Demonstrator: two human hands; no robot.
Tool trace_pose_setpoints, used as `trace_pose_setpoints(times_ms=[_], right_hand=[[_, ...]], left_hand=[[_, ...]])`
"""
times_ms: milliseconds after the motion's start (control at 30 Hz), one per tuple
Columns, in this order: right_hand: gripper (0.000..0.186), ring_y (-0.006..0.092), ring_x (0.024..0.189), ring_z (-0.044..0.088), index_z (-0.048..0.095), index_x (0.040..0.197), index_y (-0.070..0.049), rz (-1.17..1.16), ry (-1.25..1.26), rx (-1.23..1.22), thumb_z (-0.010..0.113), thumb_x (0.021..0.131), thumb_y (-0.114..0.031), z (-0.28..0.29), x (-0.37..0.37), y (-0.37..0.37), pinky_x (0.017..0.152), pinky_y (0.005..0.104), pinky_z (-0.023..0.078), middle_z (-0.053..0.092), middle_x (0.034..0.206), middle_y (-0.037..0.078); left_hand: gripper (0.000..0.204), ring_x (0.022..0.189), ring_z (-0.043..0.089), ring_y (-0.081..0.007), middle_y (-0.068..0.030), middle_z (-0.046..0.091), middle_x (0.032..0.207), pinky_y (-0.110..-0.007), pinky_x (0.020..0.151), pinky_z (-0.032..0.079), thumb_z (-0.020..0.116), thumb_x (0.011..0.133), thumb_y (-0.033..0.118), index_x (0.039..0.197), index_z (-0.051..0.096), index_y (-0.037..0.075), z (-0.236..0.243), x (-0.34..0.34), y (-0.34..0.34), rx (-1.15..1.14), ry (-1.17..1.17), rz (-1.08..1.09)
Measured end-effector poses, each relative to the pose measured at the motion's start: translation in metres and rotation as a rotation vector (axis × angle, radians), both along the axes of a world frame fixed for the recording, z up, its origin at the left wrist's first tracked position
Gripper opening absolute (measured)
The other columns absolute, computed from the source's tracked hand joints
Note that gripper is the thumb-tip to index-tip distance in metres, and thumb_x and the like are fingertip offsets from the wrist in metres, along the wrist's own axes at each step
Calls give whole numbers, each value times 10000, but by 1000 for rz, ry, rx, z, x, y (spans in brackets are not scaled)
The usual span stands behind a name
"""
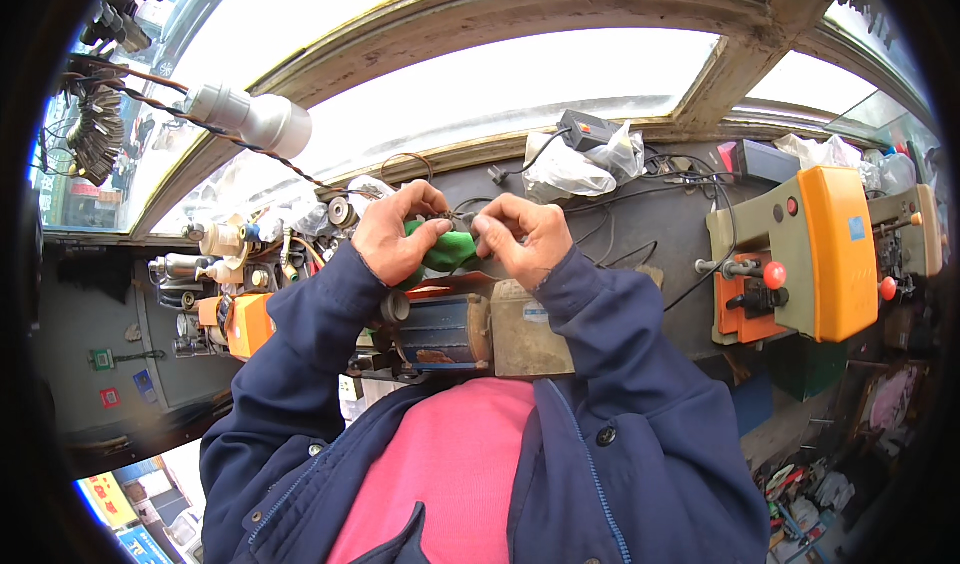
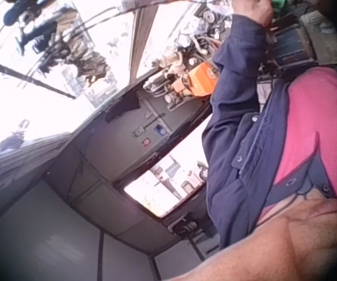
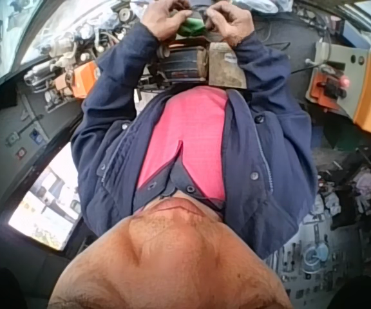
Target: The person cleans a small black electrical component with a green cloth, then wraps it with black electrical tape. They move a plastic stool to retrieve the tape roll from under a pile of items, return to the workbench, and continue wrapping the component.
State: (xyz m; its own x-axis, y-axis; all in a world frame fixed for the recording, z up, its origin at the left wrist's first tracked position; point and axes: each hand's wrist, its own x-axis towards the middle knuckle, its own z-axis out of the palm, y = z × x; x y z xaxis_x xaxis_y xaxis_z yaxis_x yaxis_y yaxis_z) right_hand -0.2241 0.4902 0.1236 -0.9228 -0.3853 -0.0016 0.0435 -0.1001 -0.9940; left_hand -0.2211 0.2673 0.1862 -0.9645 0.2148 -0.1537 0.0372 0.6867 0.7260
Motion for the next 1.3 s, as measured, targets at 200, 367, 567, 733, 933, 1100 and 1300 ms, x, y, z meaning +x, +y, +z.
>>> trace_pose_setpoints(times_ms=[200, 367, 567, 733, 933, 1100, 1300], right_hand=[[175, 43, 725, 528, 750, 1098, -35, -178, 177, 98, 673, 998, -156, -19, -14, -15, 637, 216, 445, 648, 815, -27], [185, 59, 707, 566, 743, 1073, -10, 80, -136, -14, 685, 991, -164, -23, -14, -12, 646, 218, 478, 680, 846, -5], [159, 70, 708, 604, 735, 1045, 0, 171, -291, -102, 716, 961, -134, -24, -15, -9, 659, 228, 516, 694, 859, 8], [146, 68, 717, 616, 725, 1004, 9, 160, -274, -129, 738, 932, -118, -27, -14, -12, 663, 231, 526, 692, 849, 16], [133, 78, 722, 627, 720, 994, 12, 47, -241, -35, 723, 921, -100, -27, -16, -12, 674, 234, 541, 688, 848, 18], [144, 90, 753, 643, 718, 999, 19, 61, -260, -42, 715, 924, -104, -26, -16, -14, 688, 246, 553, 697, 873, 32], [171, 95, 790, 648, 718, 1003, 21, 88, -284, -105, 736, 920, -128, -22, -18, -13, 707, 261, 556, 706, 889, 39]], left_hand=[[204, 886, 702, -349, -160, 717, 907, -410, 785, 532, 694, 885, 162, 1051, 639, 56, 0, 1, 2, 10, 69, -50], [192, 869, 696, -370, -156, 716, 903, -426, 768, 528, 699, 893, 159, 1057, 643, 76, 3, 1, 2, -37, 92, -44], [218, 873, 699, -383, -162, 722, 936, -443, 768, 529, 711, 894, 176, 1079, 633, 91, 1, 1, 3, -76, 119, -53], [311, 880, 701, -401, -180, 723, 1037, -461, 786, 532, 718, 903, 215, 1167, 592, 109, -3, 3, 6, -123, 196, 17], [219, 751, 680, -322, -155, 718, 848, -391, 729, 529, 703, 945, 266, 996, 684, 54, -2, -2, -1, -43, -5, 112], [286, 666, 603, -108, -38, 665, 689, -297, 631, 496, 702, 968, 285, 924, 740, 6, -7, -1, 3, 246, -402, 69], [183, 698, 576, -77, -18, 667, 752, -276, 644, 490, 666, 958, 179, 951, 700, 0, -7, -1, 2, 318, -343, 5]])
